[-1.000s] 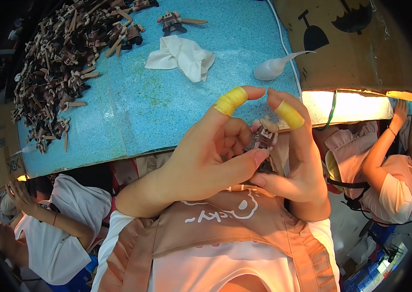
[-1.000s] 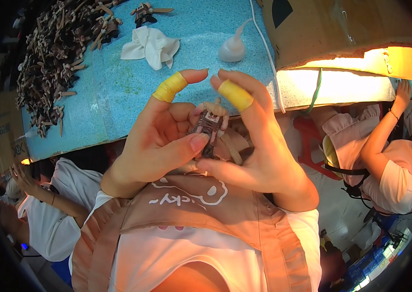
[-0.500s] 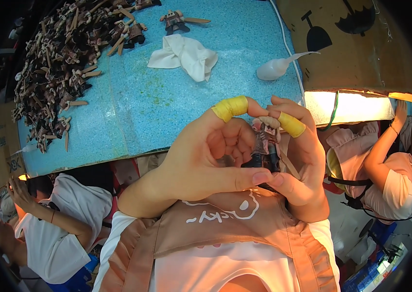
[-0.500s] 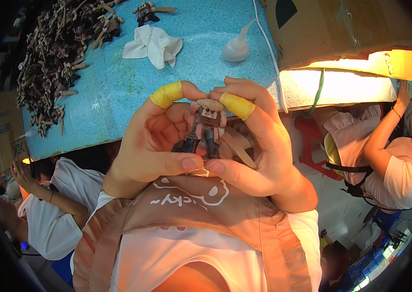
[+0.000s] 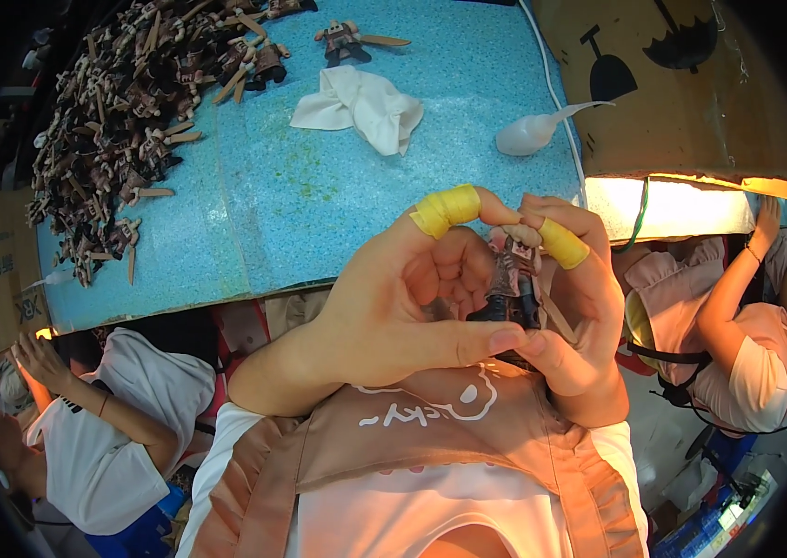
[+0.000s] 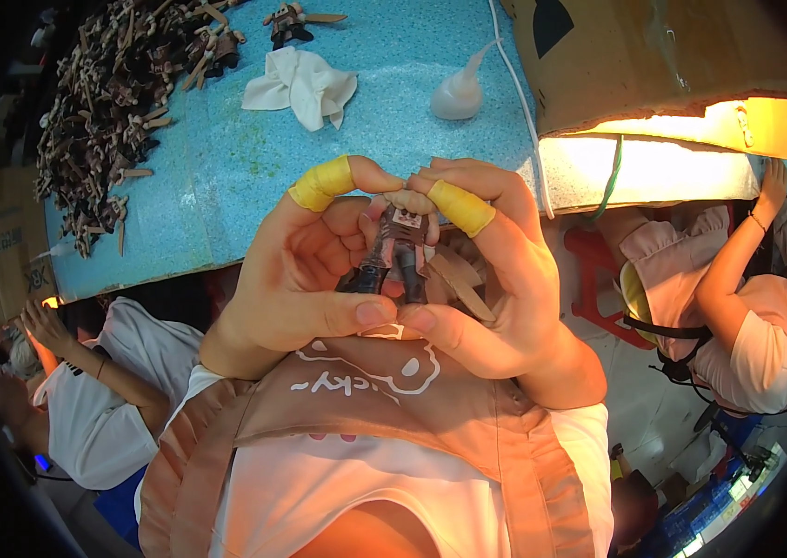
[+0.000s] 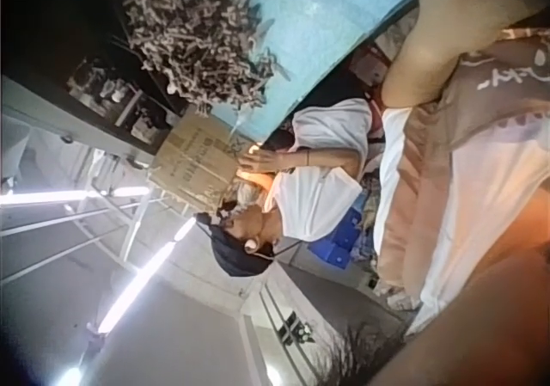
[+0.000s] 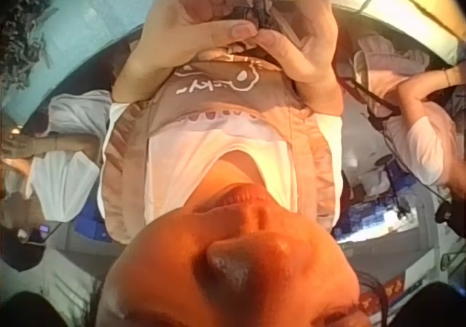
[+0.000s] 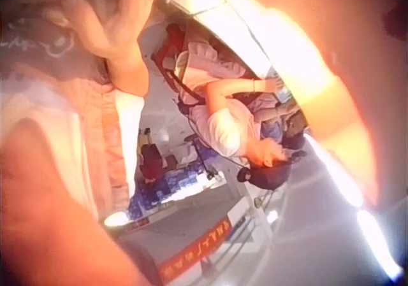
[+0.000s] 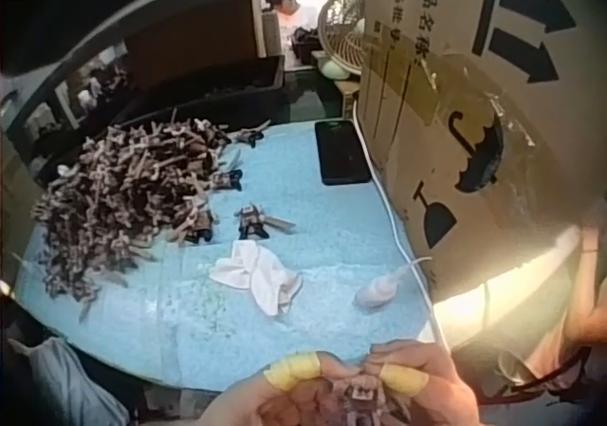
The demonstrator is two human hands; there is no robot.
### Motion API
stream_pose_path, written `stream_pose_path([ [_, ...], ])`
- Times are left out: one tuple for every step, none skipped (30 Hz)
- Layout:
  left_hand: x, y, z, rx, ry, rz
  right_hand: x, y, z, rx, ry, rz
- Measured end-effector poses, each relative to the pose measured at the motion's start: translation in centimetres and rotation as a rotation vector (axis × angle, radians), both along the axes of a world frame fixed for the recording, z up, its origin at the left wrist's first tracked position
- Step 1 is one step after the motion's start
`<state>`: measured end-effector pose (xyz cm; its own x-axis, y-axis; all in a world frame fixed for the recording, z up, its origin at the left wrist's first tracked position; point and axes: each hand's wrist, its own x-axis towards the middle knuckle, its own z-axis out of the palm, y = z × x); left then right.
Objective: The person assembles figurines by applying glue to pieces with a dispenser bottle and attaching components together by hand.
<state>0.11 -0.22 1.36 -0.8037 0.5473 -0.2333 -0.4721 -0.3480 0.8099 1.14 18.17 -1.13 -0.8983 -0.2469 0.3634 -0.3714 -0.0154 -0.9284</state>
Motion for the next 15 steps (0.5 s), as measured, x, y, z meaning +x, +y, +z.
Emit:
stream_pose_path([
  [0.08, 0.01, -0.05, -0.002, 0.001, 0.002, -0.02, 0.03, -0.12, -0.002, 0.001, 0.002],
  [0.16, 0.04, -0.14, 0.01, 0.0, 0.008, -0.07, 0.13, -0.35, 0.01, 0.043, 0.004],
  [0.23, 0.04, -0.17, 0.022, -0.002, 0.014, -0.09, 0.17, -0.47, 0.021, 0.086, 0.006],
  [0.25, 0.07, -0.15, 0.022, -0.001, 0.015, -0.03, 0.11, -0.39, 0.021, 0.086, 0.007],
  [0.27, 0.09, -0.12, 0.017, 0.001, 0.022, 0.09, 0.02, -0.25, 0.002, 0.047, 0.001],
  [0.28, 0.1, -0.11, 0.013, 0.002, 0.029, 0.16, -0.03, -0.17, -0.017, 0.007, -0.006],
  [0.27, 0.09, -0.12, 0.013, 0.004, 0.028, 0.1, 0.05, -0.23, -0.017, 0.009, -0.007],
  [0.27, 0.07, -0.15, 0.002, 0.004, 0.015, 0.0, 0.19, -0.38, 0.016, 0.05, -0.006],
  [0.26, 0.05, -0.17, -0.009, 0.003, 0.002, -0.03, 0.29, -0.47, 0.048, 0.091, -0.005],
  [0.19, 0.01, -0.06, -0.01, 0.006, 0.0, -0.07, 0.3, -0.47, 0.048, 0.093, -0.007],
  [0.13, -0.03, 0.11, -0.022, -0.004, -0.005, -0.1, 0.28, -0.46, 0.044, 0.084, -0.001],
  [0.1, -0.01, 0.21, -0.033, -0.015, -0.011, -0.12, 0.29, -0.48, 0.04, 0.074, 0.004],
  [0.22, 0.02, 0.16, -0.032, -0.01, -0.012, -0.11, 0.21, -0.4, 0.042, 0.08, 0.002],
  [0.44, 0.08, -0.03, -0.002, -0.01, 0.02, -0.06, 0.13, -0.34, 0.054, 0.075, 0.003],
  [0.56, 0.11, -0.14, 0.028, -0.012, 0.051, -0.03, 0.08, -0.3, 0.065, 0.069, 0.004],
])
